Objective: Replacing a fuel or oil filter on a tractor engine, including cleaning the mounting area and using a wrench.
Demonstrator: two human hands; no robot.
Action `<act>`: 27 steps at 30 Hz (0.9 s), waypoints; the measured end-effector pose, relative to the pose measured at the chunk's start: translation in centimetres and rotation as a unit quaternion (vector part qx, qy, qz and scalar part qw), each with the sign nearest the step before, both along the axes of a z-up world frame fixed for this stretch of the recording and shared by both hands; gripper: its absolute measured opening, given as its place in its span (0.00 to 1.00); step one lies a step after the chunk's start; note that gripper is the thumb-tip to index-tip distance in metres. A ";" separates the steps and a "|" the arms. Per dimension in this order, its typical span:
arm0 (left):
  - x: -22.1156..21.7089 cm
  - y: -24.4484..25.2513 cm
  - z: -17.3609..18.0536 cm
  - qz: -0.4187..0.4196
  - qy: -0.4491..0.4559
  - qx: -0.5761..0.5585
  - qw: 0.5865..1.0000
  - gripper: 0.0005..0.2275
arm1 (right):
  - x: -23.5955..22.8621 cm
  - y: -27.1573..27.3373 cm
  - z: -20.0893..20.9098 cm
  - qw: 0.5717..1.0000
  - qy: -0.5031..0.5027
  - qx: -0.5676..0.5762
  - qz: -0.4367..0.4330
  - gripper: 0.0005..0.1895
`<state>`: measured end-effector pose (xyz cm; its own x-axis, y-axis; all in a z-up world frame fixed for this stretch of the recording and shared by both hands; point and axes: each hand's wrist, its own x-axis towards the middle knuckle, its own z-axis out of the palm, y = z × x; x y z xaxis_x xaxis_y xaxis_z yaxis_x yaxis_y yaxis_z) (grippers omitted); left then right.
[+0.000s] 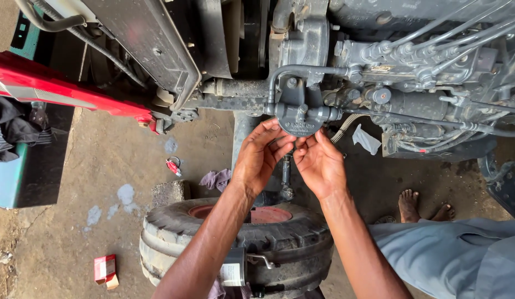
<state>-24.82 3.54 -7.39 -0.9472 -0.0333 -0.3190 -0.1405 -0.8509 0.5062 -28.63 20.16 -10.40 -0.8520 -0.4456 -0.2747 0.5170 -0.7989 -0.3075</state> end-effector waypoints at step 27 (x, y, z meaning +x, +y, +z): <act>-0.2 -0.5 1.0 -0.006 -0.027 -0.051 0.998 0.07 | 1.8 -2.1 -0.9 0.994 0.024 -0.073 -0.082 0.06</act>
<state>-25.02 3.05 -6.37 -0.9290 -0.0570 -0.3656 -0.1801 -0.7936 0.5812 -26.82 18.05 -11.32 -0.9267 -0.3328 -0.1746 0.3646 -0.9088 -0.2029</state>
